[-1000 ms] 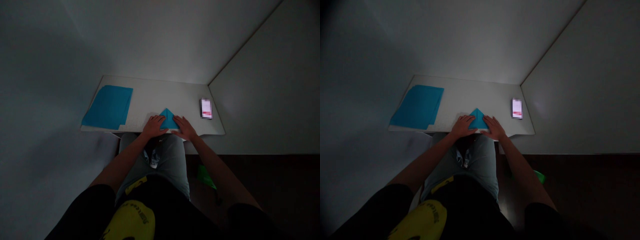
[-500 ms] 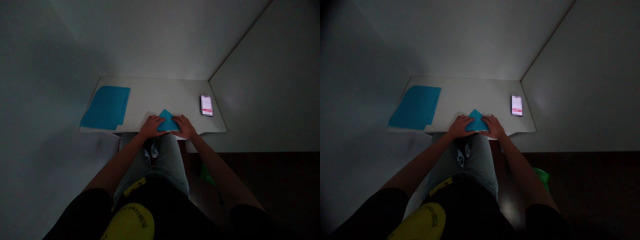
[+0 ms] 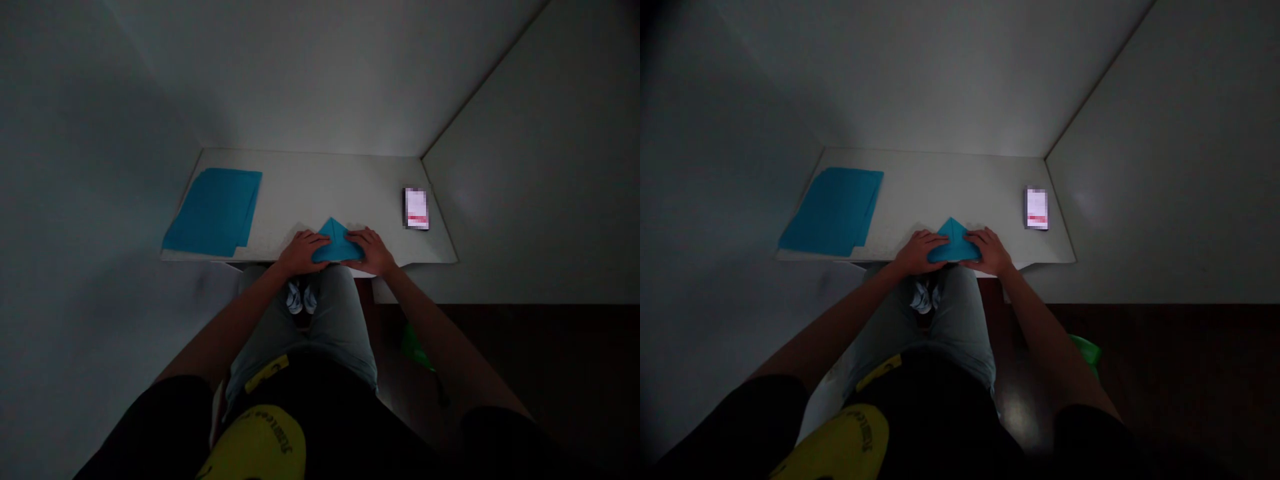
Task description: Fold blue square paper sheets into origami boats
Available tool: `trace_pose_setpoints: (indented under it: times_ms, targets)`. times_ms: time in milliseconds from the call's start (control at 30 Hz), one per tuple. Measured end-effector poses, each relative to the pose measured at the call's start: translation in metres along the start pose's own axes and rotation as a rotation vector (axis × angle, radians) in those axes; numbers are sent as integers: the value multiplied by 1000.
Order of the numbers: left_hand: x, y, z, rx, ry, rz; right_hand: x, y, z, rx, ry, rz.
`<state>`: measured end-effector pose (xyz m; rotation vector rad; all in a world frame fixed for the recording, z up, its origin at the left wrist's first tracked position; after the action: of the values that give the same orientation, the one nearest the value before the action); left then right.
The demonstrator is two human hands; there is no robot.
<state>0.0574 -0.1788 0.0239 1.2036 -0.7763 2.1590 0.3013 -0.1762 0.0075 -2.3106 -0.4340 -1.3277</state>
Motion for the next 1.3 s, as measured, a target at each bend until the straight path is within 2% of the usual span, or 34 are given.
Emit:
trace_pose_setpoints:
  times_ms: [333,467,667,867,1033,1133,1300]
  targets:
    - [10,-5,-13,-32,227,29,3,-1,1,-25,-20,0]
    - [9,-4,-18,26,272,71,6,-2,-1,-18,-33,10]
    - [21,10,-41,213,119,217,6,-3,0,-87,-29,8]
    - [33,31,-54,175,149,219,7,-3,-6,-49,1,14]
    - [35,46,-57,245,198,238,6,-5,-3,-85,11,18]
    - [35,48,-58,248,203,250,5,-5,-1,-92,6,37]
    - [31,47,-57,170,116,198,5,-5,-2,-74,-2,68]
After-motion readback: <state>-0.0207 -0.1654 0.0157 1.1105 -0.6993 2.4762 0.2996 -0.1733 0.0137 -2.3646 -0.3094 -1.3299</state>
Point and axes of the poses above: each hand's wrist, its own y-axis away from the middle knuckle, its own x-axis out of the back of the hand, z = x × y, the point moved 5 cm from there along -y, towards the middle knuckle, and after that the axes turned 7 degrees about -x, right-handed, at the moved point
